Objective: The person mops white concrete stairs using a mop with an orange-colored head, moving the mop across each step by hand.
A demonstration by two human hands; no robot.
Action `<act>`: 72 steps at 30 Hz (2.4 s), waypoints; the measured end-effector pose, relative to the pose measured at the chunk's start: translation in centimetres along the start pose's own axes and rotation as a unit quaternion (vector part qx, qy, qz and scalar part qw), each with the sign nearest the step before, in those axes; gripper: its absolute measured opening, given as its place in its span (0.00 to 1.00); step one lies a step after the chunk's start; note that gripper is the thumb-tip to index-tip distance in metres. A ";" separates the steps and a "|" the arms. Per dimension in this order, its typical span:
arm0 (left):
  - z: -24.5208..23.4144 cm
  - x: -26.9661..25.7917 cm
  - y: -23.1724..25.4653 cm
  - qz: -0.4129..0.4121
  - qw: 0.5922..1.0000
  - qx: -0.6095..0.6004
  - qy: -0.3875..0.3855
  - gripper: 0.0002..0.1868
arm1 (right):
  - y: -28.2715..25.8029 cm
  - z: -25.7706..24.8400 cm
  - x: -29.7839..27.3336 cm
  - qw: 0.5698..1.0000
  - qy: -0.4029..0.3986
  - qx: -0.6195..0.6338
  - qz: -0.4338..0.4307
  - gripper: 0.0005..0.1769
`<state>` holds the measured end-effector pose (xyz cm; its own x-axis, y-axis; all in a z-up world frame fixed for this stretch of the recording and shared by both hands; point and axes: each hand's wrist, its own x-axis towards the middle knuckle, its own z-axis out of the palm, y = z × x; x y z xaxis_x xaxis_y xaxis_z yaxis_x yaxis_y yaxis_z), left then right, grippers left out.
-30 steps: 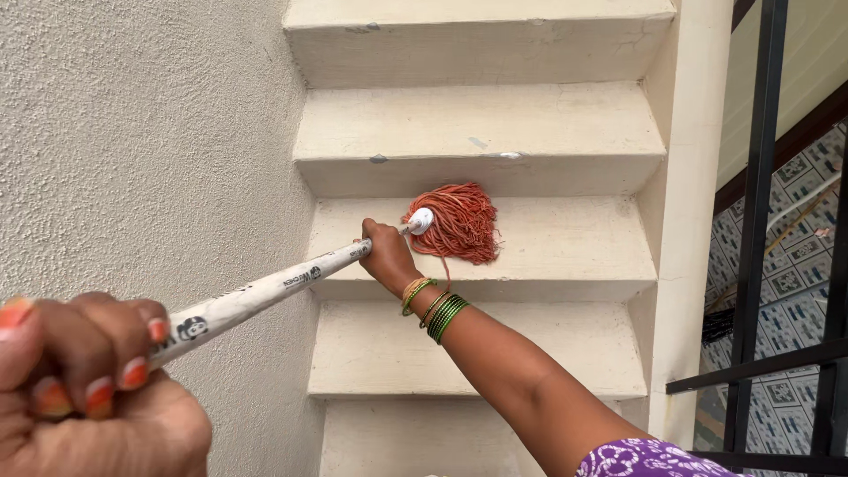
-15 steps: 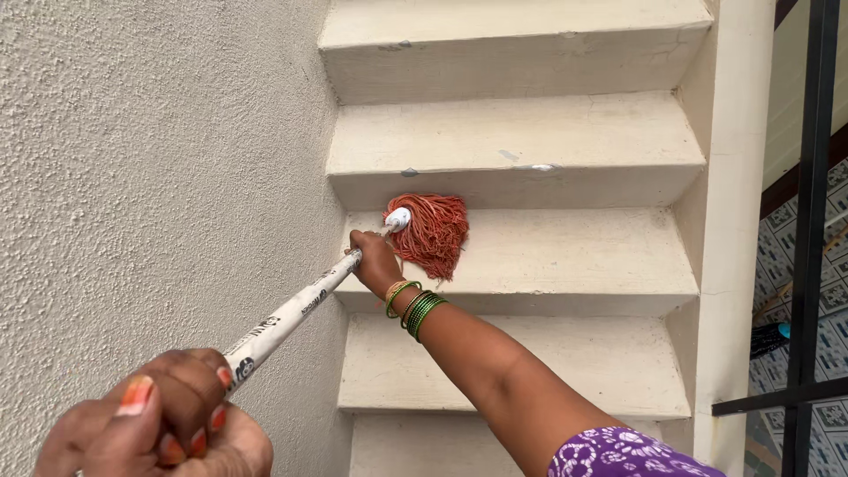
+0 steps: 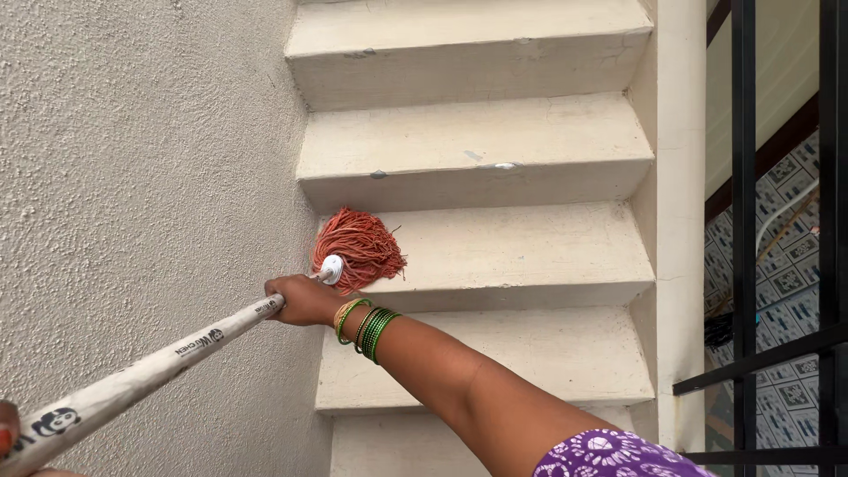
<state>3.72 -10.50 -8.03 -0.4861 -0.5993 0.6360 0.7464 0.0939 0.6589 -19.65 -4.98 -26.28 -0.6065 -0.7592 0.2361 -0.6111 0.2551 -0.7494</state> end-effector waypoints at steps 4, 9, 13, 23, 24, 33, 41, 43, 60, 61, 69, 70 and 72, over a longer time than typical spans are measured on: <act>2.3 -0.4 1.9 -0.005 1.000 0.015 0.020 0.20 | -0.7 -3.9 -3.2 0.989 -0.048 -0.135 0.041 0.14; 5.8 -0.4 4.0 -0.018 0.999 0.014 0.034 0.19 | 3.1 -10.4 -9.1 0.975 0.022 -0.204 0.087 0.09; 10.0 -1.2 2.5 -0.046 0.999 -0.028 -0.002 0.18 | 6.8 -16.1 -15.4 0.959 0.081 -0.231 0.140 0.10; 17.6 -5.9 -3.2 -0.171 0.961 -0.079 -0.202 0.13 | 11.4 -25.1 -29.8 0.897 0.172 -0.270 0.304 0.11; 17.9 -6.3 -3.8 -0.201 0.951 -0.085 -0.218 0.13 | 11.8 -25.5 -31.1 0.897 0.172 -0.271 0.304 0.11; 16.7 -6.2 -4.9 -0.341 0.923 -0.090 -0.155 0.17 | 17.7 -21.3 -32.4 0.859 0.338 -0.233 0.305 0.09; 13.2 -0.4 1.5 -0.248 0.966 -0.053 -0.049 0.10 | 12.2 -13.5 -24.2 0.845 0.417 -0.177 0.283 0.06; 12.6 0.9 2.7 -0.218 0.973 -0.066 -0.027 0.10 | 11.6 -12.8 -20.9 0.857 0.409 -0.164 0.267 0.07; 4.3 -0.6 10.2 0.165 0.858 0.454 -0.174 0.08 | -0.4 3.6 -3.1 0.986 0.116 0.063 0.106 0.09; 3.6 -0.6 10.5 0.184 0.825 0.499 -0.193 0.08 | -1.1 4.1 -3.2 0.989 0.107 0.060 0.083 0.10; 0.8 1.1 9.5 0.162 0.824 0.516 -0.170 0.14 | -4.2 -2.1 -5.6 0.982 -0.027 -0.158 0.100 0.19; 1.2 1.2 9.4 0.144 0.856 0.472 -0.154 0.14 | -3.8 -3.1 -5.5 0.976 -0.029 -0.197 0.091 0.18; 2.5 1.2 9.2 0.108 0.916 0.369 -0.117 0.13 | -2.6 -5.4 -4.7 0.962 -0.026 -0.258 0.080 0.16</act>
<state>8.81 -8.35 -0.20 -0.5128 -0.3241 0.7949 0.3677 0.7538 0.5446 -17.98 1.16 -22.14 -0.6958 -0.7111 0.1009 -0.6913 0.6250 -0.3627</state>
